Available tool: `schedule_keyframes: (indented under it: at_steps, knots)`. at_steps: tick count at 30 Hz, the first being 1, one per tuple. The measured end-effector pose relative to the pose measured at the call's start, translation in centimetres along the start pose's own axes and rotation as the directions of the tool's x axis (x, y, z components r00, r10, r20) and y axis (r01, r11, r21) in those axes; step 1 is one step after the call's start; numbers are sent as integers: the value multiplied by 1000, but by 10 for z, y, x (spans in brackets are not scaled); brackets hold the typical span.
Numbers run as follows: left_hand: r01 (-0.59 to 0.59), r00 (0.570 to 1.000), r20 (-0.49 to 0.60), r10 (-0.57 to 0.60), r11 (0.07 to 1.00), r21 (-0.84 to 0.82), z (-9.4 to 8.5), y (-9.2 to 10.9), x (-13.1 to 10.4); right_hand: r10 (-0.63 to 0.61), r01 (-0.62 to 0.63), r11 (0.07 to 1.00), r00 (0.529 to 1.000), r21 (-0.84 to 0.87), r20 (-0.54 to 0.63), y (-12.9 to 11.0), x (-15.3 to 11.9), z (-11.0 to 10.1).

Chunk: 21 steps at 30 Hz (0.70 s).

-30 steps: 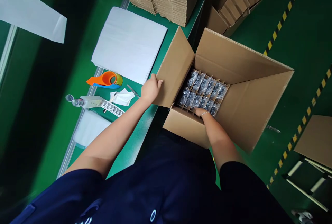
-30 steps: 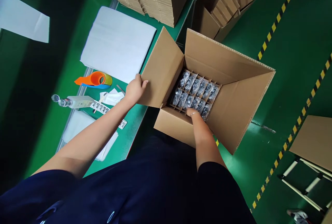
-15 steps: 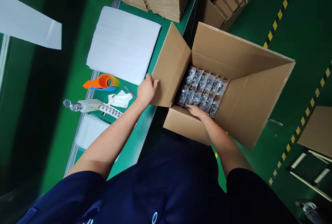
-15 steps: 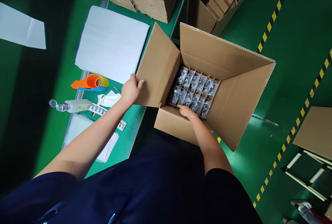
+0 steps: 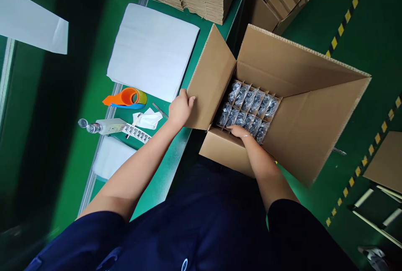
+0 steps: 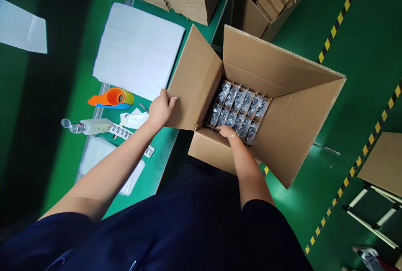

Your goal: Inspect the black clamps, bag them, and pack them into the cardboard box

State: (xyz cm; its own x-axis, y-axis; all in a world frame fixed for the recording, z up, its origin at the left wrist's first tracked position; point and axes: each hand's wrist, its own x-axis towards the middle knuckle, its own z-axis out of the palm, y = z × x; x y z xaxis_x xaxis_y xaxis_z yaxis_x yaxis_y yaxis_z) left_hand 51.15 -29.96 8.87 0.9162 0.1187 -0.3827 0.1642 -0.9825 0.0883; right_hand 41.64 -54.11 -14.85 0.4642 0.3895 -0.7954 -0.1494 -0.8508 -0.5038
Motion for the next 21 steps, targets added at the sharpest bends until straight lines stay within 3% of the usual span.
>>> schedule_keyframes:
  at_steps: [16,21]
  knots:
    - [9,1000,-30,-8,1000,10,2,0,2,212,-219,973,973,73,95,40,-50,-21]
    - [17,999,-46,-16,1000,25,1,1,1,269,-276,957,960,89,78,59,-74,-28]
